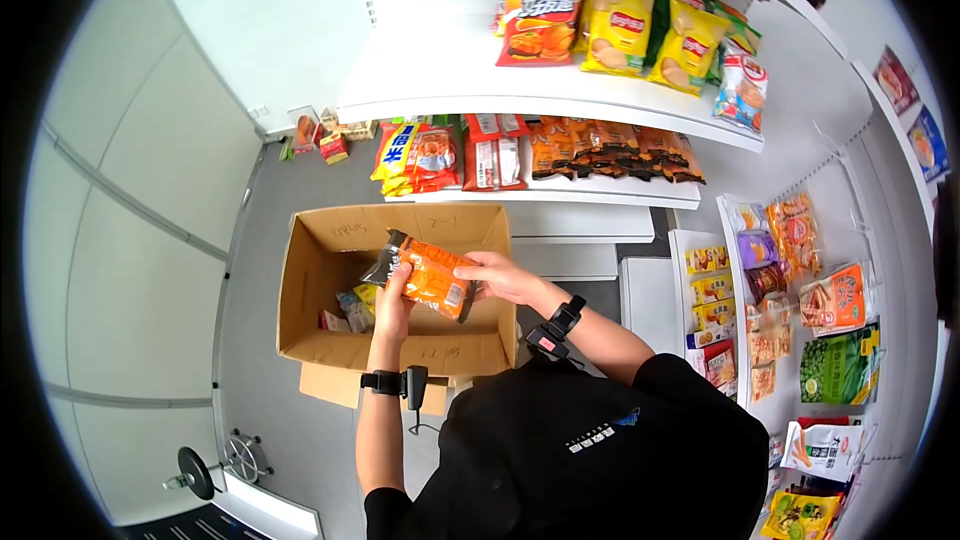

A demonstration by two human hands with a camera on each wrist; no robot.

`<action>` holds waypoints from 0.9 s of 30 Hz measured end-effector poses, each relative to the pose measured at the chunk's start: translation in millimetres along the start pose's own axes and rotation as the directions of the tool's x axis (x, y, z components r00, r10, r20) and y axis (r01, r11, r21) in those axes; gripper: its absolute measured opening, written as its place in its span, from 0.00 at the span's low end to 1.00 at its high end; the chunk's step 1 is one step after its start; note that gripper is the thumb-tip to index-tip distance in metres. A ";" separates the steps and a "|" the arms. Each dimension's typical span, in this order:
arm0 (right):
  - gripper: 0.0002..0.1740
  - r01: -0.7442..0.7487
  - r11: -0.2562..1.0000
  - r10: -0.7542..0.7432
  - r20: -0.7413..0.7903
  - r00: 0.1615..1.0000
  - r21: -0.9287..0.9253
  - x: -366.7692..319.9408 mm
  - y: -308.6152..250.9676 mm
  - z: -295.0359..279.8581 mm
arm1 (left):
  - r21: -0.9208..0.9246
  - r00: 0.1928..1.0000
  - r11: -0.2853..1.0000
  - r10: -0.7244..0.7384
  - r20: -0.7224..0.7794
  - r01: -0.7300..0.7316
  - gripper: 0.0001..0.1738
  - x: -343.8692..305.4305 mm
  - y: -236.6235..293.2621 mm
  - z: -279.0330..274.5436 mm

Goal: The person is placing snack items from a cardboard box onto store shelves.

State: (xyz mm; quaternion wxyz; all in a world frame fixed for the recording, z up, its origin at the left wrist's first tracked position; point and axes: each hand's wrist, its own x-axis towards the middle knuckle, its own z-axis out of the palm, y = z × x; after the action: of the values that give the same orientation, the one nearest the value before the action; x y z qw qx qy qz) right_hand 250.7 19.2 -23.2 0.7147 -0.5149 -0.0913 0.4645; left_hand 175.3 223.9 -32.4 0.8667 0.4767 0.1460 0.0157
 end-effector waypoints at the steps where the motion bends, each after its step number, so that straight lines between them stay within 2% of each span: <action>1: 0.24 0.022 1.000 -0.022 -0.022 1.000 0.012 -3.7 0.8 -5.5 | 0.033 1.000 0.999 -0.010 0.017 0.009 0.23 3.1 -1.1 4.8; 2: 0.25 0.045 0.999 -0.044 -0.045 0.998 0.022 -7.5 1.2 -11.3 | 0.020 1.000 1.000 -0.010 0.015 0.010 0.23 6.2 -3.5 12.3; 5: 0.24 0.104 0.973 -0.078 -0.130 0.988 0.208 -25.8 4.8 -31.6 | -0.018 1.000 1.000 -0.015 0.024 0.016 0.23 13.5 -13.8 42.1; 8: 0.22 0.106 0.901 -0.077 -0.084 0.993 0.420 -56.7 -1.4 -47.4 | -0.023 0.995 0.997 -0.076 0.059 0.078 0.25 24.0 -27.5 63.2; 11: 0.20 0.070 0.935 -0.022 -0.143 0.989 0.346 -83.9 -4.4 -62.8 | 0.004 0.993 0.997 -0.076 0.085 0.076 0.26 28.4 -41.1 91.7; 14: 0.18 0.122 0.945 -0.065 -0.192 0.979 0.303 -104.0 -8.7 -80.1 | 0.076 0.987 0.992 -0.112 0.113 0.104 0.27 29.1 -50.8 116.4; 16: 0.17 0.170 0.923 -0.091 -0.234 0.968 0.345 -114.6 -10.0 -93.9 | 0.116 0.978 0.981 -0.167 0.125 0.153 0.27 29.0 -58.5 127.4; 20: 0.16 0.231 0.891 -0.137 -0.253 0.958 0.390 -131.4 -12.5 -120.8 | 0.236 0.961 0.960 -0.197 0.193 0.150 0.28 32.0 -75.0 143.4; 24: 0.16 0.304 0.844 -0.191 -0.281 0.941 0.442 -150.6 -17.4 -149.4 | 0.255 0.960 0.956 -0.197 0.198 0.144 0.31 27.1 -82.6 162.8; 27: 0.15 0.410 0.778 -0.242 -0.376 0.895 0.476 -163.7 -26.7 -170.7 | 0.273 0.965 0.951 -0.198 0.173 0.146 0.32 23.3 -92.6 164.4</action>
State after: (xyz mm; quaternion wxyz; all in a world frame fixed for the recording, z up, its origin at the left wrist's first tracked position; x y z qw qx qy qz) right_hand 279.4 -217.1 -21.6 0.9064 -0.3296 0.0625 0.2567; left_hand 231.3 42.2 -32.2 0.8054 0.5701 0.1008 -0.1270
